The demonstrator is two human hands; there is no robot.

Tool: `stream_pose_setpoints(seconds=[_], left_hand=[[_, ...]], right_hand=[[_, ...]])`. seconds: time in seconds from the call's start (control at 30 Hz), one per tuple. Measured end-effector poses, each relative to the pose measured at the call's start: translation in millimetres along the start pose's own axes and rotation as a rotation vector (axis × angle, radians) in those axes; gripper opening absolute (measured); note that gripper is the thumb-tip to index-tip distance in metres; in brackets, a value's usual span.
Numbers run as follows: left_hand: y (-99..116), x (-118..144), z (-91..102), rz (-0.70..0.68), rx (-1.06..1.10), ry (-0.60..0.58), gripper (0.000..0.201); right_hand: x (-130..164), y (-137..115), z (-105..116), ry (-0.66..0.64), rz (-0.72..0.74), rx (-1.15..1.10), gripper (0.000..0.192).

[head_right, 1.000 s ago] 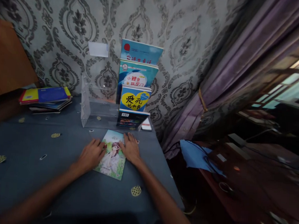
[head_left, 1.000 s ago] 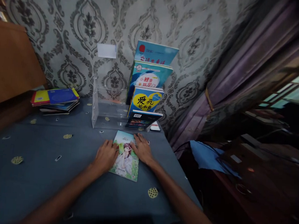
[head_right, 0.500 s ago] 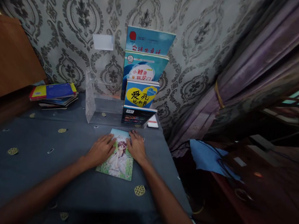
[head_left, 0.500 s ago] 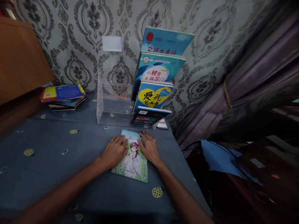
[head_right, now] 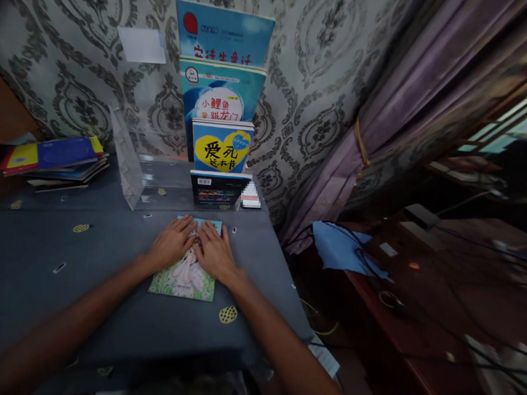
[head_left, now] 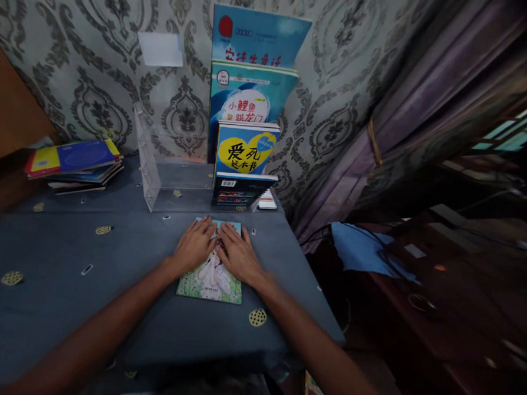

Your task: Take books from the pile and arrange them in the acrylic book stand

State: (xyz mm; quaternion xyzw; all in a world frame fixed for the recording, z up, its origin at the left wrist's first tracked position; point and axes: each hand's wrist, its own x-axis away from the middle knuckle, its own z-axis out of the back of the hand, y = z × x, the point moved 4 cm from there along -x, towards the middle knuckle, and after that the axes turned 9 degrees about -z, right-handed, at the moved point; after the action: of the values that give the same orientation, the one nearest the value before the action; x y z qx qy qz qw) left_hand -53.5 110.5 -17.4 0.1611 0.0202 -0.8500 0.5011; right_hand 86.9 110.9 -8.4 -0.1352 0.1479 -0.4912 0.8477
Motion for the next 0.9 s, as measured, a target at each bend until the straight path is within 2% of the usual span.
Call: stream_pose_setpoints(seconds=[0.3,0.43,0.57,0.67,0.77,0.9], left_hand=[[-0.6,5.5,3.8,0.049,0.045,0.039,0.044],[-1.7,10.7,7.7,0.154,-0.003,0.081,0.043],[-4.8,15.3,5.7,0.214,0.024,0.117,0.043],[-11.4,17.7,2.3,0.211,0.156,0.157,0.047],[-23.5,17.9,0.5,0.208,0.328,0.245,0.053],[-43.5,16.2,-3.0,0.343,0.727,0.405,0.056]], right_hand=[[44.3,-23.5,-9.8,-0.015,0.085,0.043,0.068],[62.9,-31.1,-8.7,-0.031,0.055,0.061,0.068],[67.0,-31.7,-8.9,-0.035,0.04,0.052,0.069],[66.4,-30.5,-9.1,-0.034,0.048,0.043,0.068],[66.5,-30.6,-8.2,-0.033,0.057,0.041,0.068],[67.0,-30.7,-7.5,-0.026,0.047,0.035,0.067]])
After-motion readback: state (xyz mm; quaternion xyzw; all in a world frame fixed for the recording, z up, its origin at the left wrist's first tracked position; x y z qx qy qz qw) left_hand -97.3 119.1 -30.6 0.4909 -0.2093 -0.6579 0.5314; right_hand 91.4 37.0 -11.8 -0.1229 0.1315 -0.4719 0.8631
